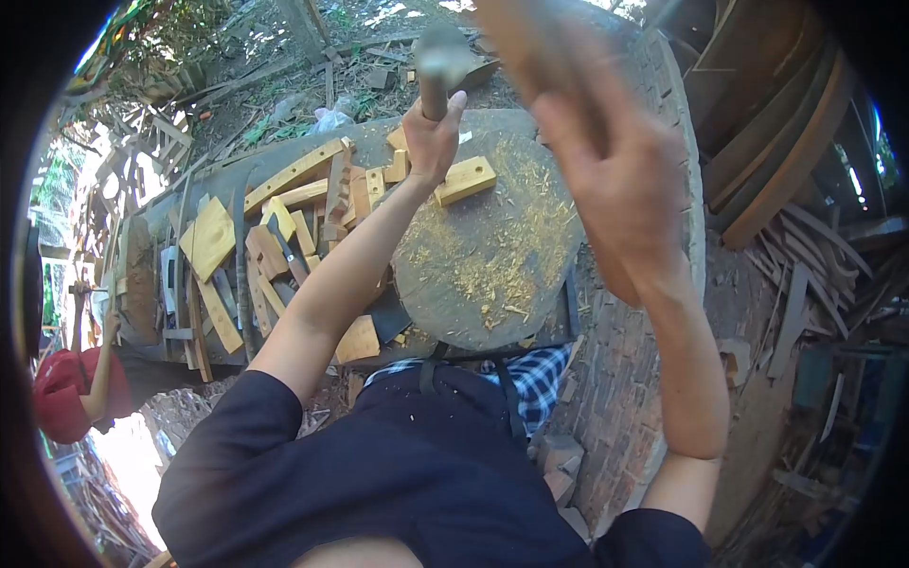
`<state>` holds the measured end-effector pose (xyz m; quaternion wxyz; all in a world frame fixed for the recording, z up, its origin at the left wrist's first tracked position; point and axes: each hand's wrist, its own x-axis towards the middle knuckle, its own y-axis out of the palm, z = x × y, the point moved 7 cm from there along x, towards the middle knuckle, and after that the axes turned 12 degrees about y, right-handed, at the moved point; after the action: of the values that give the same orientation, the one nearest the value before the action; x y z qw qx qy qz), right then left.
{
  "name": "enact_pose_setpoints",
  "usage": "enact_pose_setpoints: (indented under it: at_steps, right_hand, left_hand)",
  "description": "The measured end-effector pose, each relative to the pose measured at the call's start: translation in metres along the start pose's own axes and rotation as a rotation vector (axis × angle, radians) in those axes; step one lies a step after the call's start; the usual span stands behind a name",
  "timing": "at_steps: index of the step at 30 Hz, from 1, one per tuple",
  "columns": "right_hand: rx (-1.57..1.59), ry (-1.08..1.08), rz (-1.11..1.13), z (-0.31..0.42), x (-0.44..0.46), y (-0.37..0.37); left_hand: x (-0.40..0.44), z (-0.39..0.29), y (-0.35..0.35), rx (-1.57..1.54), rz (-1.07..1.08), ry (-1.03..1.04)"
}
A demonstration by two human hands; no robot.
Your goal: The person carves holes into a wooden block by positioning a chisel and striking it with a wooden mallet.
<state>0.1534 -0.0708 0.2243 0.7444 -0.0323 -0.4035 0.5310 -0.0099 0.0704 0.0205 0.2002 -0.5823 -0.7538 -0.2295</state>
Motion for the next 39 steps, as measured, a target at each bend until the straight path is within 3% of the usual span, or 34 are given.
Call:
enact_pose_setpoints:
  at_steps: [2, 6, 8, 11, 13, 14, 16, 19, 20, 22, 23, 25, 26, 28, 36, 39]
  right_hand:
    - [-0.269, 0.173, 0.336, -0.039, -0.017, 0.035]
    - [-0.162, 0.281, 0.237, -0.097, -0.04, 0.044]
    - [-0.36, 0.484, 0.126, -0.142, -0.072, 0.054]
    - [-0.446, 0.531, 0.158, -0.204, -0.118, 0.075]
    - [-0.661, 0.827, 0.356, -0.227, -0.147, 0.085]
    - [-0.652, 0.837, 0.367, -0.23, -0.15, 0.089]
    - [-1.079, 0.317, 0.224, -0.198, -0.134, 0.091]
    - [-0.683, 0.059, 0.135, -0.153, -0.087, 0.112]
    - [-0.686, 0.07, 0.13, -0.157, -0.08, 0.13]
    - [-0.615, -0.128, 0.284, -0.162, -0.081, 0.179]
    - [-0.606, -0.126, 0.287, -0.169, -0.083, 0.188]
    - [-0.56, 0.128, 0.562, -0.194, -0.097, 0.219]
    - [-0.544, 0.129, 0.592, -0.197, -0.104, 0.226]
    - [-0.51, 0.061, 0.431, -0.195, -0.101, 0.218]
    - [-0.507, 0.078, 0.415, -0.197, -0.103, 0.218]
    - [-0.52, 0.043, 0.381, -0.193, -0.104, 0.215]
  left_hand:
    - [0.002, 0.003, -0.002, -0.046, 0.016, 0.008]
    - [0.01, 0.02, 0.0, -0.059, 0.065, -0.057]
    - [0.014, 0.021, 0.004, -0.093, 0.089, -0.081]
    - [0.014, 0.022, 0.005, -0.111, 0.091, -0.079]
    - [0.008, 0.019, 0.005, -0.092, 0.106, -0.084]
    - [0.006, 0.015, 0.004, -0.08, 0.093, -0.027]
    - [0.003, 0.009, 0.0, -0.059, 0.085, 0.014]
    - [0.001, 0.007, 0.003, -0.1, 0.098, -0.067]
    - [0.001, 0.007, 0.005, -0.103, 0.109, -0.069]
    - [0.003, 0.01, 0.004, -0.205, 0.095, -0.138]
    - [0.004, 0.012, 0.004, -0.218, 0.128, -0.205]
    - [0.013, 0.015, 0.004, -0.26, 0.138, -0.267]
    - [0.013, 0.019, 0.004, -0.318, 0.146, -0.331]
    - [0.02, 0.028, -0.002, -0.327, 0.107, -0.364]
    - [0.04, 0.105, 0.006, -0.36, 0.08, -0.728]
    - [0.028, 0.165, -0.01, -0.426, -0.02, -1.022]
